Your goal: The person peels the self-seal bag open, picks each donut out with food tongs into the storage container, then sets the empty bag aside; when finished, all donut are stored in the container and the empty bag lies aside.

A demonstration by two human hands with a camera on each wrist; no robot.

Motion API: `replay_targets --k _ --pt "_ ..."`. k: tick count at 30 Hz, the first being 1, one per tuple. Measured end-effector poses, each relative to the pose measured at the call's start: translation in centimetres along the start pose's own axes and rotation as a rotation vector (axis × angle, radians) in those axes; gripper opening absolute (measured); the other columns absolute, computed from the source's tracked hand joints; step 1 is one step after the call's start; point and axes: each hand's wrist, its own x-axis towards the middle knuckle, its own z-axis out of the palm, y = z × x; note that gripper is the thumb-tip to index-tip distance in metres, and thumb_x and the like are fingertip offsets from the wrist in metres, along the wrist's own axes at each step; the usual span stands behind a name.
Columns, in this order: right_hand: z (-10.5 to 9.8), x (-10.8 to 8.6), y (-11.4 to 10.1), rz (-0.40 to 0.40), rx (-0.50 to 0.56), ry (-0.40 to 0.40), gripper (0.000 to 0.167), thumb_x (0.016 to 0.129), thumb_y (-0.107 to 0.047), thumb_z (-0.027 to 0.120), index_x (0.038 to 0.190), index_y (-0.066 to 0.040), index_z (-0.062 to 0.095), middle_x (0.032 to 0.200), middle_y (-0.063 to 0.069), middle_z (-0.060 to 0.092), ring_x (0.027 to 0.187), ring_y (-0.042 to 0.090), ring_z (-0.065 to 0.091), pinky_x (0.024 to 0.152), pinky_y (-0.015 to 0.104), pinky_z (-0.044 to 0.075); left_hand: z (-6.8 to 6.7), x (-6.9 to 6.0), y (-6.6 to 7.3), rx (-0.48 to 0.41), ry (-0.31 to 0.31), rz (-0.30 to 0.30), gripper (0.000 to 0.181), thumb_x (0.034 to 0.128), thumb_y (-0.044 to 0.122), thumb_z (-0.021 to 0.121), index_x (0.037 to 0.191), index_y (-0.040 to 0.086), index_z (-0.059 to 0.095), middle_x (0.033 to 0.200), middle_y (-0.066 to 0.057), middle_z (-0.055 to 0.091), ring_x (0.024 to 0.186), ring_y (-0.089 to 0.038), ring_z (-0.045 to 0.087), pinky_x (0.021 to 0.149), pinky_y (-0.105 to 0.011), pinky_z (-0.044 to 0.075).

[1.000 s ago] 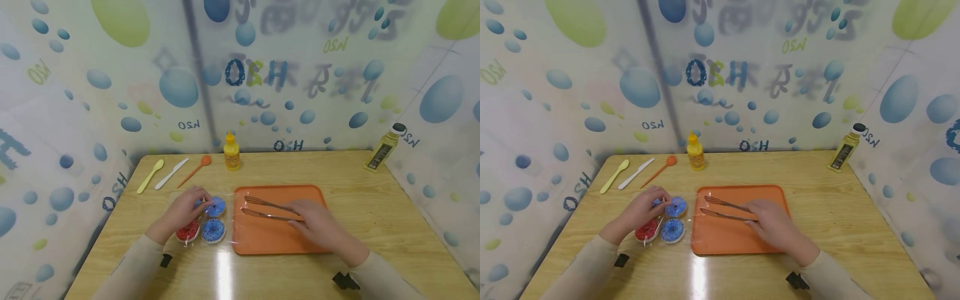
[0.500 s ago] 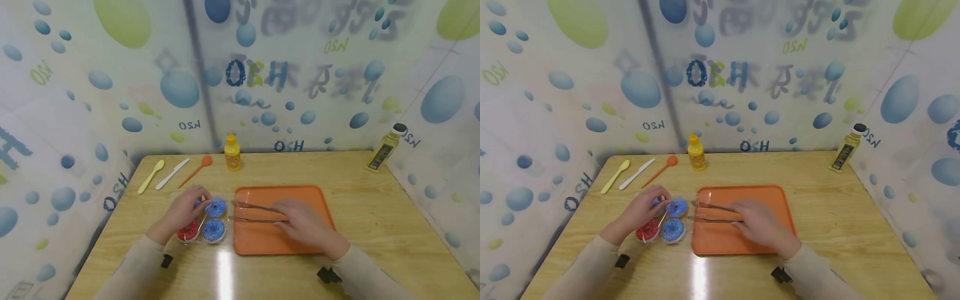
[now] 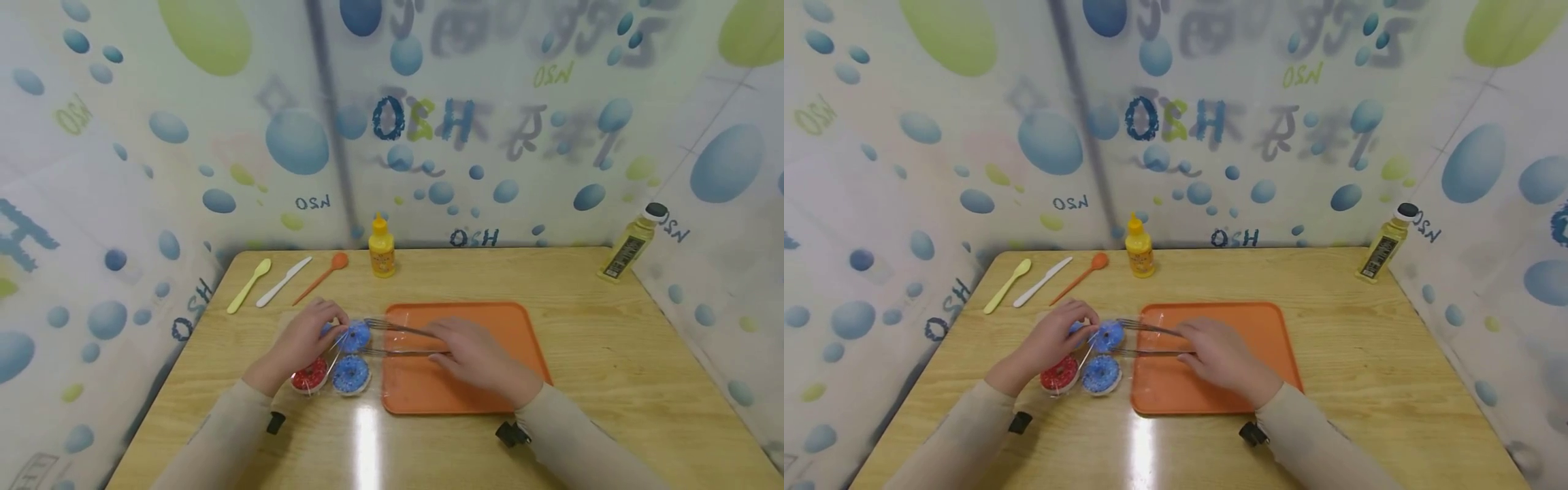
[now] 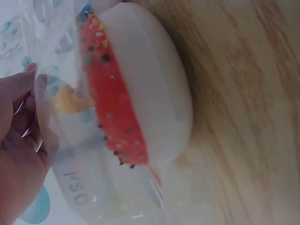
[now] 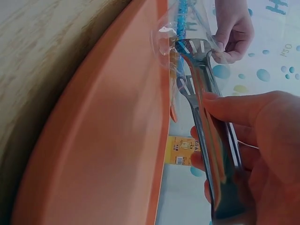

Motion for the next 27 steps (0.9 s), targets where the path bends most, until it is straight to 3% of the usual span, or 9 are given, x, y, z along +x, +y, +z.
replay_targets --k 6,13,21,27 --pt "0.4 0.8 0.1 -0.007 0.037 -0.043 0.056 0.099 -0.032 0.072 0.151 -0.021 0.054 0.141 0.004 0.065 0.128 0.026 0.061 0.105 0.049 0.052 0.1 0.2 -0.2 -0.013 -0.008 0.000 0.007 0.0972 0.015 0.072 0.098 0.018 0.067 0.099 0.006 0.069 0.094 -0.017 0.056 0.083 -0.038 0.051" --pt "1.0 1.3 0.1 0.002 -0.001 -0.061 0.056 0.098 -0.033 0.072 0.150 -0.021 0.054 0.139 0.004 0.065 0.126 0.026 0.061 0.105 0.048 0.052 0.1 0.1 -0.3 -0.007 -0.020 -0.019 0.007 0.0968 0.015 0.073 0.098 0.019 0.067 0.099 0.006 0.069 0.095 -0.016 0.056 0.083 -0.037 0.052" --pt "1.3 1.4 0.0 -0.009 0.006 -0.030 0.052 0.098 -0.029 0.073 0.146 -0.018 0.058 0.138 0.005 0.065 0.126 0.026 0.062 0.104 0.048 0.053 -0.1 -0.3 -0.3 -0.005 -0.027 -0.059 0.007 0.0958 0.016 0.074 0.099 0.019 0.070 0.097 0.008 0.069 0.095 -0.014 0.057 0.083 -0.037 0.054" --pt "1.2 0.5 0.5 -0.021 -0.011 0.038 0.048 0.095 -0.029 0.077 0.139 -0.015 0.062 0.134 0.004 0.067 0.122 0.026 0.063 0.102 0.048 0.054 0.0 -0.5 -0.6 -0.011 -0.032 -0.053 0.005 0.0965 0.017 0.074 0.099 0.018 0.070 0.096 0.007 0.068 0.093 -0.017 0.057 0.080 -0.035 0.052"
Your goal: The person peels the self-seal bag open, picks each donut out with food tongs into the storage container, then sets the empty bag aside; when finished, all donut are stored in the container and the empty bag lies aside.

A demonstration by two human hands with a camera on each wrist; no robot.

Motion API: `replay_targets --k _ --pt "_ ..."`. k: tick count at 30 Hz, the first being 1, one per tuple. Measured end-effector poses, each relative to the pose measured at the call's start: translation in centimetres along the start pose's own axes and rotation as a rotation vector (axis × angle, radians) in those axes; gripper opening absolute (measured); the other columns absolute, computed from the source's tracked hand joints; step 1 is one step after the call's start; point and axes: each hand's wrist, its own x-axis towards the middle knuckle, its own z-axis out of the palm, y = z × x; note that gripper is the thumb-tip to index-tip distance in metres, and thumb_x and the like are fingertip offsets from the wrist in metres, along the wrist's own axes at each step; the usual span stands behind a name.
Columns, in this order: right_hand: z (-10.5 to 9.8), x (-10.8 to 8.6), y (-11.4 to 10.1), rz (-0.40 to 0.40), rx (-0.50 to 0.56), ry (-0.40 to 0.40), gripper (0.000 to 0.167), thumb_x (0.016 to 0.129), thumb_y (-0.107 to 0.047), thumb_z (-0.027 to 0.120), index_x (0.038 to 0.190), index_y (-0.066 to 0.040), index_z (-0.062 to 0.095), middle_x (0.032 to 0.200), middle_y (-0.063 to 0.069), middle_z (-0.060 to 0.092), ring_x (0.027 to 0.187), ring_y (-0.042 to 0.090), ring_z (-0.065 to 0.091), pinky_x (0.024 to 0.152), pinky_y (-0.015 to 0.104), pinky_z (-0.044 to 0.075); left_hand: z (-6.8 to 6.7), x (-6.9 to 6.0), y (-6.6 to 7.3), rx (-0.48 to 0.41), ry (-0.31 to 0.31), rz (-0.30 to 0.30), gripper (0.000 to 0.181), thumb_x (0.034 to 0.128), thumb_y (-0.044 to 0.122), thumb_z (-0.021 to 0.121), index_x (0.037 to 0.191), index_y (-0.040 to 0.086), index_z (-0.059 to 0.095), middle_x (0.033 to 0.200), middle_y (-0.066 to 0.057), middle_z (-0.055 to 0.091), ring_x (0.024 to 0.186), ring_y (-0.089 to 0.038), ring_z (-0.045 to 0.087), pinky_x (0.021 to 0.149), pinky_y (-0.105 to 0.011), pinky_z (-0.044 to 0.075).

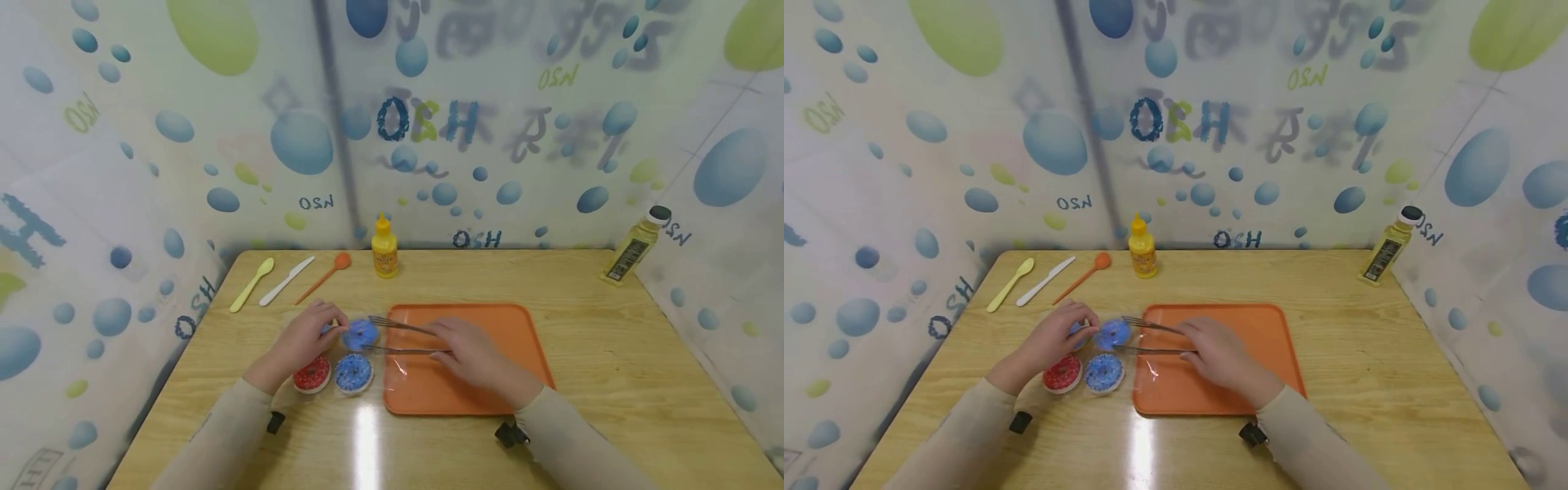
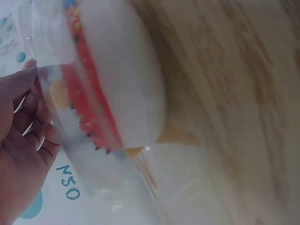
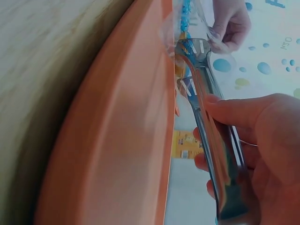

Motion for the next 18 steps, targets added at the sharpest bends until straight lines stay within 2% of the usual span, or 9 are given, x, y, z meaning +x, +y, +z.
replay_targets --k 11,15,18 --pt "-1.3 -2.9 1.4 0.012 -0.019 0.048 0.050 0.096 -0.030 0.075 0.143 -0.017 0.061 0.139 0.006 0.065 0.129 0.028 0.061 0.106 0.051 0.052 0.2 -0.1 -0.2 0.011 0.006 -0.007 0.005 0.0967 0.016 0.073 0.098 0.019 0.069 0.096 0.007 0.069 0.094 -0.015 0.057 0.081 -0.036 0.054" --pt "-1.9 -4.2 2.2 0.018 -0.042 0.065 0.052 0.095 -0.030 0.077 0.142 -0.018 0.061 0.137 0.005 0.066 0.127 0.028 0.063 0.104 0.052 0.052 0.2 -0.1 -0.2 0.006 0.007 -0.003 0.005 0.0970 0.017 0.073 0.097 0.019 0.069 0.096 0.007 0.068 0.093 -0.017 0.058 0.081 -0.037 0.053" --pt "-2.4 -5.3 3.1 0.022 -0.042 0.080 0.052 0.094 -0.029 0.077 0.143 -0.018 0.061 0.137 0.006 0.066 0.126 0.029 0.063 0.103 0.053 0.053 0.0 -0.2 -0.2 0.006 -0.002 -0.021 0.005 0.0970 0.017 0.073 0.097 0.019 0.069 0.096 0.007 0.068 0.093 -0.017 0.058 0.081 -0.038 0.053"
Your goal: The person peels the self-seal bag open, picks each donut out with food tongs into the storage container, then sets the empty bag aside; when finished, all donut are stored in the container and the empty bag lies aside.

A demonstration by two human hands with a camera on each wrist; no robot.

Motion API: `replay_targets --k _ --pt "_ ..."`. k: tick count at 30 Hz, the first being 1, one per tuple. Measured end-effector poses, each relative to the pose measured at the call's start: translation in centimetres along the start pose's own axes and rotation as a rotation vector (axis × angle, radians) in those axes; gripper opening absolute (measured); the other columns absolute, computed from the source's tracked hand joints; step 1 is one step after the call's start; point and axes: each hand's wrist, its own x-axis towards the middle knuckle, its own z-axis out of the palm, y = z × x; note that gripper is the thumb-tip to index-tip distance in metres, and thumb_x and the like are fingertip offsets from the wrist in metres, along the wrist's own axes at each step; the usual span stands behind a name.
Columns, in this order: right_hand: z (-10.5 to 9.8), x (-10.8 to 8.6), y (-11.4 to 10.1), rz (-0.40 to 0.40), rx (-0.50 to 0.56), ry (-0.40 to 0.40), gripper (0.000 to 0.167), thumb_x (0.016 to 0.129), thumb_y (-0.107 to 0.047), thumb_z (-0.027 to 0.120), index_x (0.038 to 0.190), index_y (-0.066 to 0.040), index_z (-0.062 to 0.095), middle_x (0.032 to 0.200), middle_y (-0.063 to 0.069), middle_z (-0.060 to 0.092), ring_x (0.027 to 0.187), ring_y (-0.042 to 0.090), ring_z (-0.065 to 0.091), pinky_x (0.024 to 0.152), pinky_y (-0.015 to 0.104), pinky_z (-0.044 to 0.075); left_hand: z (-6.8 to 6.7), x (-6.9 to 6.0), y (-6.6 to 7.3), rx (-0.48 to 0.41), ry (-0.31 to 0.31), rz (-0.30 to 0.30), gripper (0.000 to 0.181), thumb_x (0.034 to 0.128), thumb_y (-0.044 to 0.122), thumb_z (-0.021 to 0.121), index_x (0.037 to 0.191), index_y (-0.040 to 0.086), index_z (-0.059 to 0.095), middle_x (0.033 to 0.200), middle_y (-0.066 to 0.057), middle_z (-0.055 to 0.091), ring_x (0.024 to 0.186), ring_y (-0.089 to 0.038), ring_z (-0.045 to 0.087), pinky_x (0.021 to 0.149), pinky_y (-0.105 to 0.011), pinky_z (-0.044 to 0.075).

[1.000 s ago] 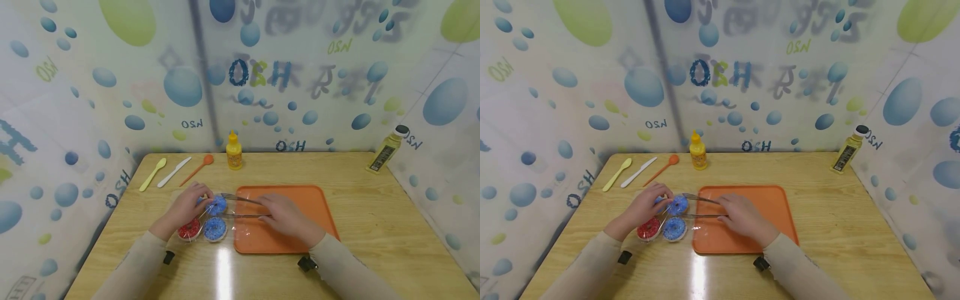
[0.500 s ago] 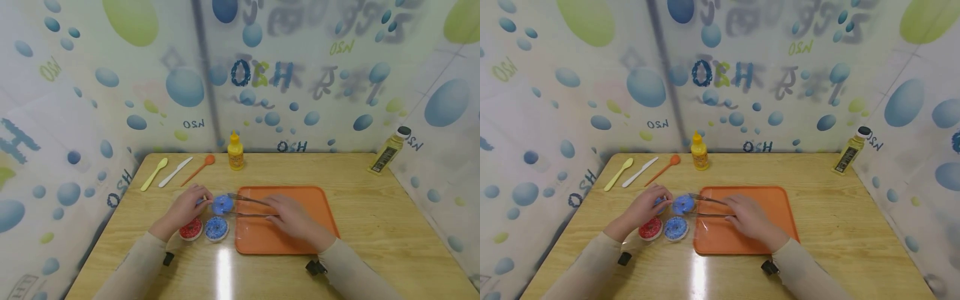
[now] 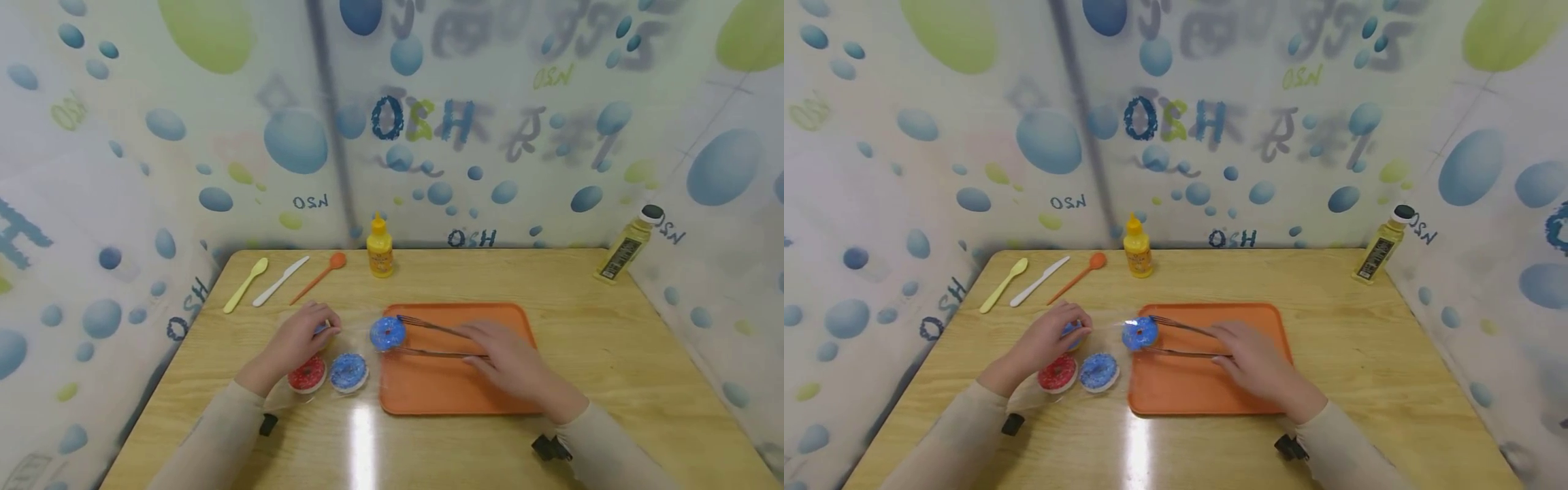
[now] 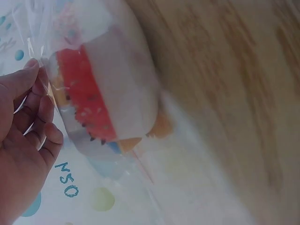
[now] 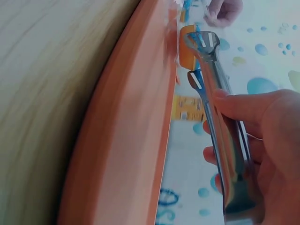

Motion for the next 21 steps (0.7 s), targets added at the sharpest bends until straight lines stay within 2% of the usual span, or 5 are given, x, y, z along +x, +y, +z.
replay_targets --k 4,8,13,16,21 --pt "-0.5 -1.5 1.8 0.007 0.007 0.024 0.053 0.095 -0.027 0.077 0.144 -0.017 0.060 0.139 0.007 0.065 0.126 0.031 0.063 0.100 0.054 0.053 -0.1 -0.1 0.1 0.006 -0.007 -0.014 0.006 0.0967 0.016 0.074 0.097 0.019 0.069 0.097 0.007 0.068 0.094 -0.015 0.057 0.082 -0.038 0.054" --pt "-1.5 -3.2 4.0 0.013 -0.002 0.047 0.053 0.093 -0.023 0.079 0.141 -0.015 0.061 0.133 0.008 0.068 0.119 0.031 0.066 0.096 0.055 0.055 -0.1 0.0 0.1 0.008 -0.008 -0.006 0.006 0.0966 0.016 0.074 0.097 0.019 0.069 0.097 0.007 0.068 0.095 -0.015 0.057 0.082 -0.038 0.055" --pt "-3.2 -5.1 6.9 0.067 0.000 0.060 0.051 0.091 -0.019 0.080 0.139 -0.013 0.062 0.130 0.010 0.069 0.112 0.031 0.068 0.091 0.053 0.057 -0.2 0.0 0.1 0.001 -0.008 -0.004 0.006 0.0966 0.015 0.074 0.097 0.018 0.069 0.096 0.006 0.068 0.096 -0.020 0.059 0.082 -0.039 0.055" --pt "-3.9 -6.1 8.5 0.086 0.005 0.065 0.051 0.092 -0.016 0.079 0.140 -0.014 0.062 0.132 0.011 0.068 0.113 0.032 0.068 0.089 0.053 0.057 -0.1 -0.1 0.1 0.001 -0.008 0.004 0.005 0.0967 0.015 0.073 0.098 0.017 0.069 0.096 0.005 0.068 0.096 -0.022 0.060 0.082 -0.039 0.055" --pt "-4.4 -7.6 10.6 0.072 0.011 0.090 0.053 0.090 -0.014 0.081 0.140 -0.016 0.063 0.131 0.010 0.069 0.114 0.033 0.066 0.088 0.055 0.056 -0.1 -0.1 0.1 -0.002 -0.007 0.010 0.006 0.0963 0.014 0.074 0.099 0.017 0.069 0.096 0.006 0.068 0.096 -0.020 0.060 0.082 -0.038 0.055"
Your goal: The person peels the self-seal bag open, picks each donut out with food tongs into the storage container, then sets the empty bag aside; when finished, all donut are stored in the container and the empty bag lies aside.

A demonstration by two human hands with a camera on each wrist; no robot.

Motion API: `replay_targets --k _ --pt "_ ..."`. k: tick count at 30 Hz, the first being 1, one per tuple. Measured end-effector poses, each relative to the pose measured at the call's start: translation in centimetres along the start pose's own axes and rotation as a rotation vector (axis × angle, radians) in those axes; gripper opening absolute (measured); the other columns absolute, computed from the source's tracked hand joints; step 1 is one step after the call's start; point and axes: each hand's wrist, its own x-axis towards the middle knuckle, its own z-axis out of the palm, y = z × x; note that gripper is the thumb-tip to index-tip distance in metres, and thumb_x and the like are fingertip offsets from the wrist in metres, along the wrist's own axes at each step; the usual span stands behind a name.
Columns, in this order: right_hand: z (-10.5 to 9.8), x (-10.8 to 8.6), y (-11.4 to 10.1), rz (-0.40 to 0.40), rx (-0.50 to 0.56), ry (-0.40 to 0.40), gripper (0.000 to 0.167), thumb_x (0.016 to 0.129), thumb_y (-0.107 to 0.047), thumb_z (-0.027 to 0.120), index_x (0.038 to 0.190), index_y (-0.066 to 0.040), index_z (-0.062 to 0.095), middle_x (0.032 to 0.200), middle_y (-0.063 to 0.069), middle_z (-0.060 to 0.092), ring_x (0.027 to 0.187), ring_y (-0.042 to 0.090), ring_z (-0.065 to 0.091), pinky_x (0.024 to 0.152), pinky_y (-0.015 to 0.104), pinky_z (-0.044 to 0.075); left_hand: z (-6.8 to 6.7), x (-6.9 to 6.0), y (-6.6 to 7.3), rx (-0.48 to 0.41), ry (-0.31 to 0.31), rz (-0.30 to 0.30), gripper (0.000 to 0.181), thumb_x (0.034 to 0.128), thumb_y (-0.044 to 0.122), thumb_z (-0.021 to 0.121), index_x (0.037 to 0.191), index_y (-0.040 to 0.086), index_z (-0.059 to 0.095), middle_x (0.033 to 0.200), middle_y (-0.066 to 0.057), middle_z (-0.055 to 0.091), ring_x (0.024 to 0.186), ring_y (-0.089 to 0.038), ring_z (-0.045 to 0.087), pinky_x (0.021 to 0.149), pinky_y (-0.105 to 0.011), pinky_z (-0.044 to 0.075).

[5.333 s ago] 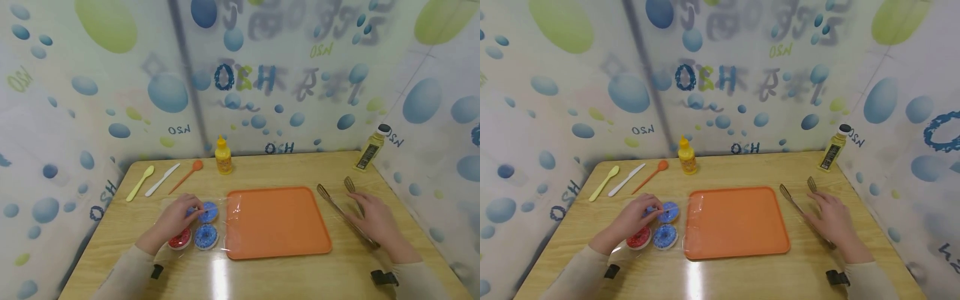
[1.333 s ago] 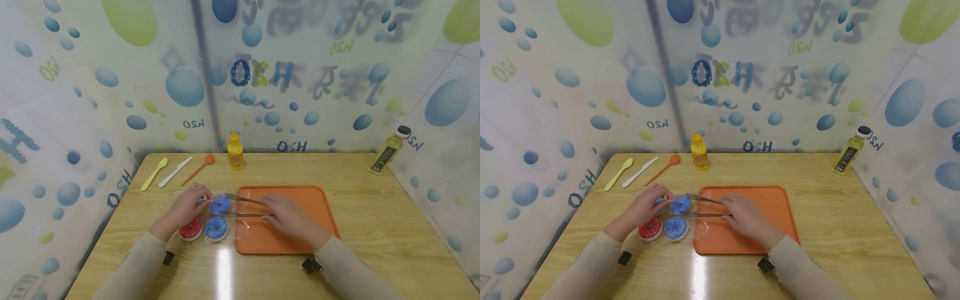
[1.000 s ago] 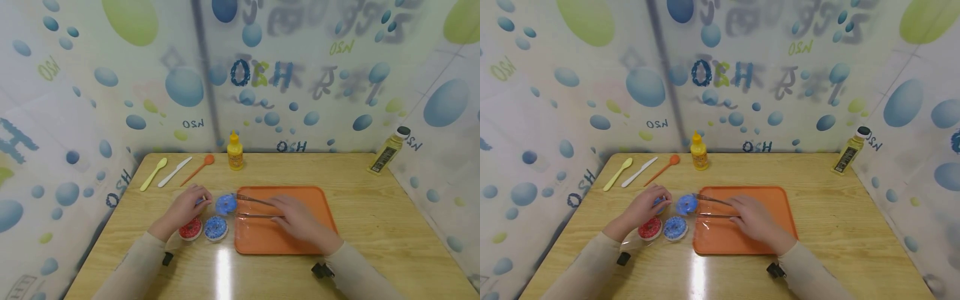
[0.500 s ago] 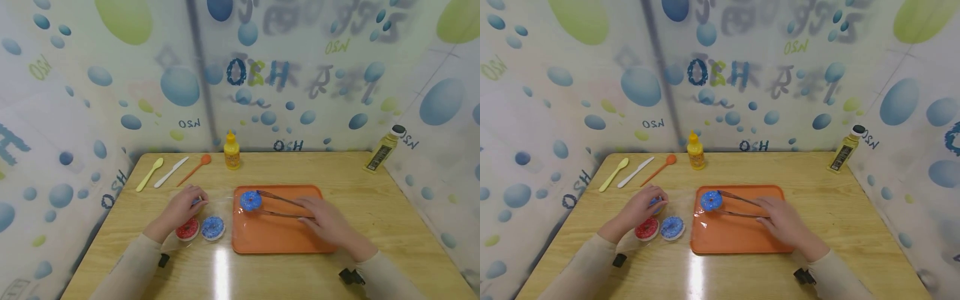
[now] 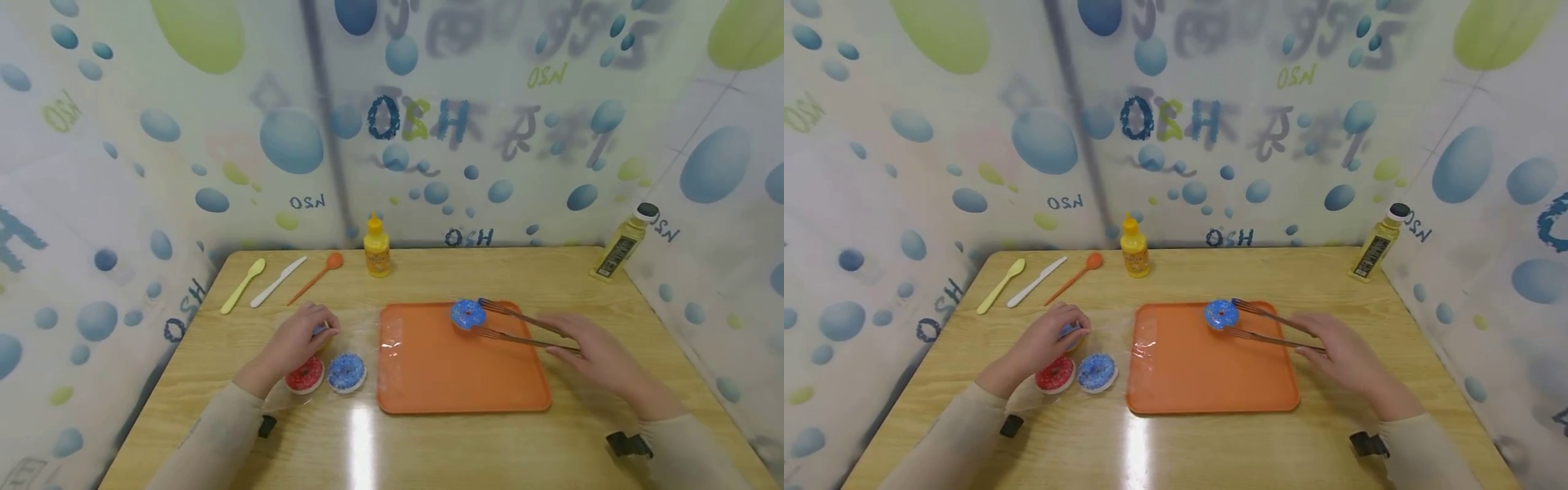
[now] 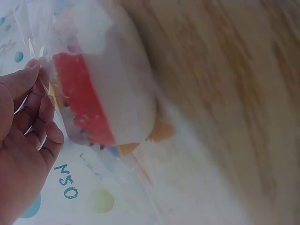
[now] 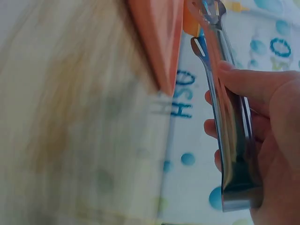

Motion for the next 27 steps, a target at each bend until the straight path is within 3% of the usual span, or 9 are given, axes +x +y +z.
replay_targets --k 5,12,15,18,24,27 --pt "-0.2 -1.3 1.6 -0.015 -0.026 0.032 0.057 0.085 -0.013 0.085 0.138 -0.015 0.064 0.126 0.006 0.071 0.110 0.028 0.067 0.086 0.048 0.056 0.0 0.1 0.0 -0.009 0.005 0.002 0.003 0.0980 0.017 0.072 0.098 0.016 0.069 0.097 0.006 0.068 0.096 -0.020 0.060 0.083 -0.039 0.056" --pt "-0.1 -2.6 2.9 -0.040 -0.047 0.084 0.057 0.077 -0.010 0.090 0.129 -0.011 0.067 0.119 0.005 0.072 0.104 0.023 0.066 0.089 0.019 0.048 0.1 0.0 -0.1 -0.003 0.002 -0.004 0.003 0.0982 0.018 0.072 0.097 0.017 0.069 0.096 0.006 0.068 0.096 -0.020 0.060 0.082 -0.038 0.055" --pt "0.0 -2.8 3.1 -0.047 -0.030 0.085 0.058 0.076 -0.010 0.090 0.128 -0.010 0.067 0.119 0.006 0.072 0.103 0.023 0.066 0.089 0.015 0.046 0.1 0.0 -0.1 -0.003 0.013 0.003 0.006 0.0965 0.015 0.074 0.097 0.018 0.069 0.095 0.006 0.068 0.095 -0.021 0.060 0.081 -0.038 0.055" --pt "0.1 -2.9 3.1 -0.042 -0.028 0.087 0.059 0.075 -0.010 0.091 0.129 -0.009 0.066 0.118 0.007 0.072 0.102 0.024 0.066 0.088 0.018 0.048 0.0 0.1 -0.1 -0.003 0.012 0.007 0.004 0.0970 0.015 0.073 0.097 0.016 0.069 0.096 0.005 0.068 0.095 -0.022 0.060 0.082 -0.039 0.055" --pt "-0.1 -2.7 2.5 0.004 -0.031 0.054 0.062 0.079 -0.016 0.090 0.134 -0.011 0.063 0.123 0.007 0.070 0.107 0.027 0.066 0.086 0.040 0.054 0.1 0.1 -0.2 -0.003 0.009 0.005 0.006 0.0966 0.014 0.073 0.097 0.017 0.069 0.095 0.006 0.068 0.095 -0.022 0.060 0.081 -0.038 0.055" --pt "-0.3 -2.2 1.7 0.011 -0.016 0.057 0.061 0.080 -0.016 0.089 0.135 -0.013 0.063 0.123 0.007 0.070 0.109 0.027 0.064 0.087 0.045 0.053 0.2 0.0 -0.2 -0.003 0.006 -0.002 0.006 0.0963 0.013 0.074 0.097 0.018 0.069 0.095 0.007 0.067 0.095 -0.019 0.059 0.082 -0.037 0.055"
